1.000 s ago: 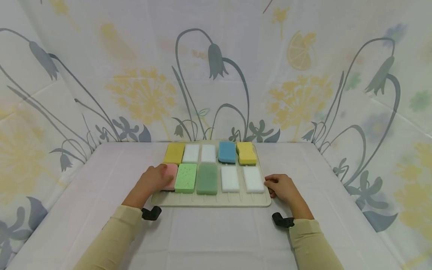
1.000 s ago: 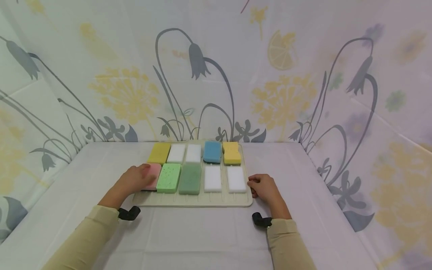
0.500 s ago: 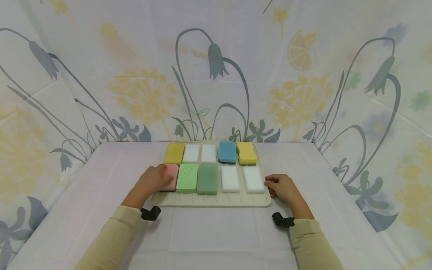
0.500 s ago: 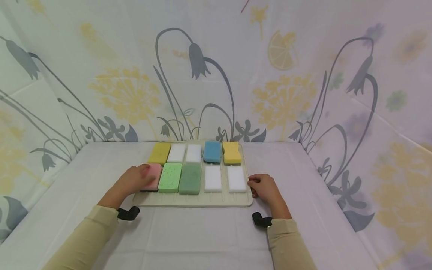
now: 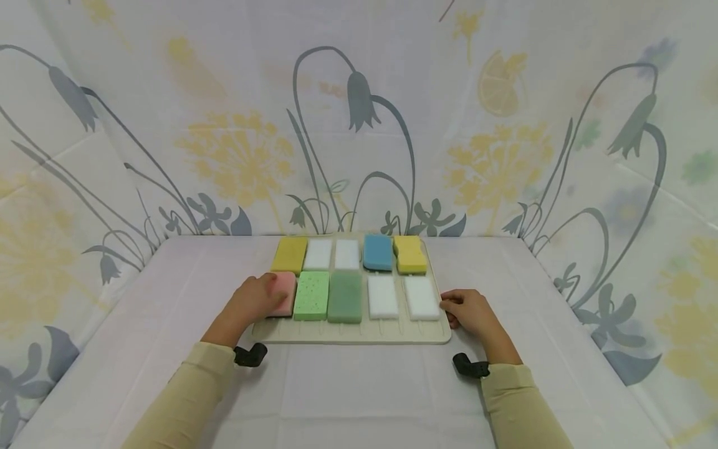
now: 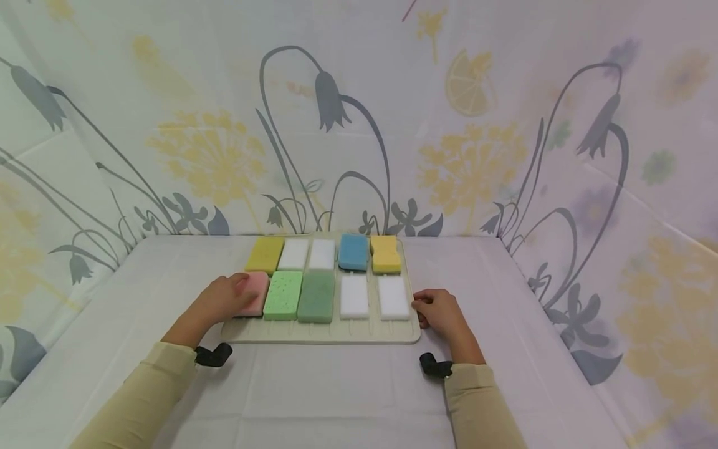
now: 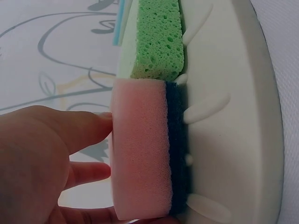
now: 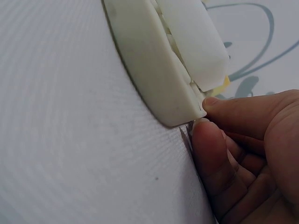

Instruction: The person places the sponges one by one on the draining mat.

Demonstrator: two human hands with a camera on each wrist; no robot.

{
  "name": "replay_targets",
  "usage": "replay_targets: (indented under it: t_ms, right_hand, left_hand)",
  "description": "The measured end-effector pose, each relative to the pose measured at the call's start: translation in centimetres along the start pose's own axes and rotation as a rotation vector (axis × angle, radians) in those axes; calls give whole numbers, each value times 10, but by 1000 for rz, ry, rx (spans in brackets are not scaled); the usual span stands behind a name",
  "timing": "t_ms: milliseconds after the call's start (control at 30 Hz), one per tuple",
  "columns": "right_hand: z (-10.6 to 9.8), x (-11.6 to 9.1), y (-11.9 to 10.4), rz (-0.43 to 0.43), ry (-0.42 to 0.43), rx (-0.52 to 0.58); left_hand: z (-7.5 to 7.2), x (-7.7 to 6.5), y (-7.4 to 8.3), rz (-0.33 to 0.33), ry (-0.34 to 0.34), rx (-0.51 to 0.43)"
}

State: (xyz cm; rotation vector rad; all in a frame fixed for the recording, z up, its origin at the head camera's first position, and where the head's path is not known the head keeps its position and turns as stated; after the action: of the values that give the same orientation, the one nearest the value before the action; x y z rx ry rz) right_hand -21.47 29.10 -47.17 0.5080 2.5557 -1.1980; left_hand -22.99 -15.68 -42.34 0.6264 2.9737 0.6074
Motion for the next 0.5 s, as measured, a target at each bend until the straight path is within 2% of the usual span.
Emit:
replay_targets:
  t_ms: [300,500]
  right_hand:
    - [-1,-1,5,-22,15,-56]
    - [-9,-12,1,-97,57,-217]
  left_hand:
    - [0,-1,0,-26,-29,-41]
    - [-7,-4,3,-26,-20,-32]
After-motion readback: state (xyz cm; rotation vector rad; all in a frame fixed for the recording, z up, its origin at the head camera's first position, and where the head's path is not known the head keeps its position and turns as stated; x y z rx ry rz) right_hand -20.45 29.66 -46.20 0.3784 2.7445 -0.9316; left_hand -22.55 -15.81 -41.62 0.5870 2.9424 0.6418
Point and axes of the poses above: each hand's wrist, its own x-axis towards the middle knuckle, its own z-axis out of the palm, y = z × x, the point moved 1 cm from there along x, towards the middle knuckle, and after that the axes turned 15 degrees about z, right-handed, at the moved point
